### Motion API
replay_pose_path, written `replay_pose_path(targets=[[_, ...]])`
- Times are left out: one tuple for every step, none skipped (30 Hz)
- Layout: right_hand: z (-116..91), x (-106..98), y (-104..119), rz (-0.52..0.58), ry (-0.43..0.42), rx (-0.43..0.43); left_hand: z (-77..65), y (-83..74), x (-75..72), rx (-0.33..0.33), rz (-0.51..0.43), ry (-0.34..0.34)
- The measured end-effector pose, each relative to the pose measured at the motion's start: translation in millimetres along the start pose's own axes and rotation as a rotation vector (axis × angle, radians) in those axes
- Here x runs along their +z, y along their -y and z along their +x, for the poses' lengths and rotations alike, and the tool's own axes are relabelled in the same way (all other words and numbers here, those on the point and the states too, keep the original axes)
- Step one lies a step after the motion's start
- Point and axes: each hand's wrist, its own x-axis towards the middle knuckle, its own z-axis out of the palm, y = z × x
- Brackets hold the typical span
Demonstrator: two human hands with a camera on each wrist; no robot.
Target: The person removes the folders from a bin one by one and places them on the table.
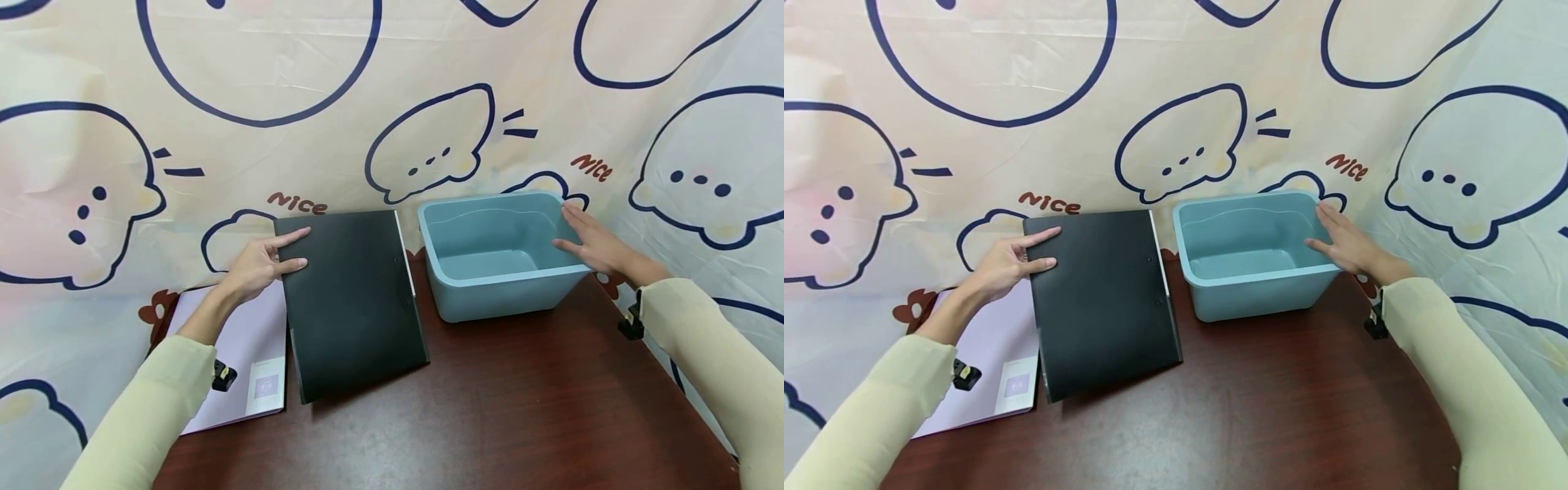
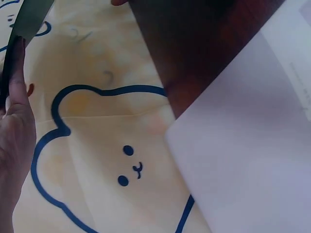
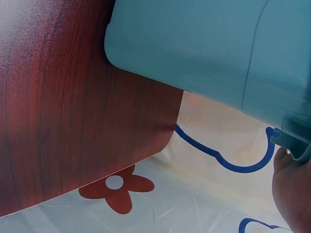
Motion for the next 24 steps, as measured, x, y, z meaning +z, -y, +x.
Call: replay_pose_path(targets=[[0.0,0.0,0.6,0.000,0.000,0.001,0.6,2.3,1.3,-0.008,-0.009,0.006],[0.0,0.2,0.7,0.001,0.001,0.003,1.1,4.6,2.9,-0.014,-0.020,0.011],[0.5,0.4,0.6,0.000,0.000,0.004,1.5,6.5,4.3,-0.018,-0.023,0.014],[0.6,0.5,0.6,-0.002,-0.001,0.005,2.1,8.7,5.7,-0.020,-0.021,0.016],[0.7,0.5,1.0,-0.004,0.001,0.005,2.7,10.7,7.4,-0.021,-0.023,0.020],[1.1,0.4,1.0,-0.004,0.001,0.005,3.4,12.4,9.2,-0.022,-0.022,0.026],[1.5,0.4,1.0,-0.003,0.000,0.006,4.2,13.9,11.0,-0.023,-0.016,0.030],[1.7,0.3,0.7,-0.004,0.001,0.006,5.1,15.4,13.0,-0.025,-0.018,0.037],[1.8,0.2,0.5,-0.005,0.000,0.004,5.9,17.1,14.8,-0.028,-0.016,0.043],[1.9,0.0,0.7,-0.005,0.001,0.003,6.6,18.6,16.7,-0.032,-0.017,0.052],[2.3,0.0,0.7,-0.004,0.000,0.002,7.3,20.0,18.5,-0.040,-0.021,0.060],[2.4,-0.1,0.6,-0.002,-0.001,0.002,8.2,21.5,20.1,-0.046,-0.019,0.067],[2.5,-0.1,0.1,-0.002,-0.002,0.000,8.9,22.9,21.6,-0.053,-0.020,0.073],[2.7,-0.1,-0.1,-0.001,-0.002,0.000,9.6,24.2,22.8,-0.059,-0.021,0.082],[2.7,0.0,-0.3,0.002,-0.002,-0.001,10.3,25.4,23.9,-0.064,-0.021,0.088],[2.9,0.2,-0.7,0.004,-0.001,0.000,11.1,26.7,24.8,-0.071,-0.021,0.094],[2.7,0.4,-1.3,0.006,-0.001,0.000,12.0,27.9,25.5,-0.076,-0.021,0.098],[2.5,0.5,-1.5,0.007,0.000,0.000,12.9,29.2,26.1,-0.081,-0.020,0.101],[2.4,0.7,-1.9,0.007,0.002,0.000,13.7,30.5,26.6,-0.089,-0.024,0.105],[2.4,0.8,-2.2,0.007,0.004,0.001,14.5,31.9,27.1,-0.098,-0.027,0.110],[2.5,1.0,-2.6,0.006,0.003,-0.001,15.2,33.3,27.7,-0.108,-0.034,0.113],[2.6,1.0,-2.7,0.003,0.001,-0.002,16.0,35.0,28.4,-0.119,-0.043,0.117],[2.5,0.9,-2.6,0.001,0.000,-0.003,16.6,36.7,29.2,-0.128,-0.050,0.123],[2.9,0.7,-2.1,0.001,-0.001,-0.003,17.1,38.5,30.1,-0.138,-0.054,0.130]])
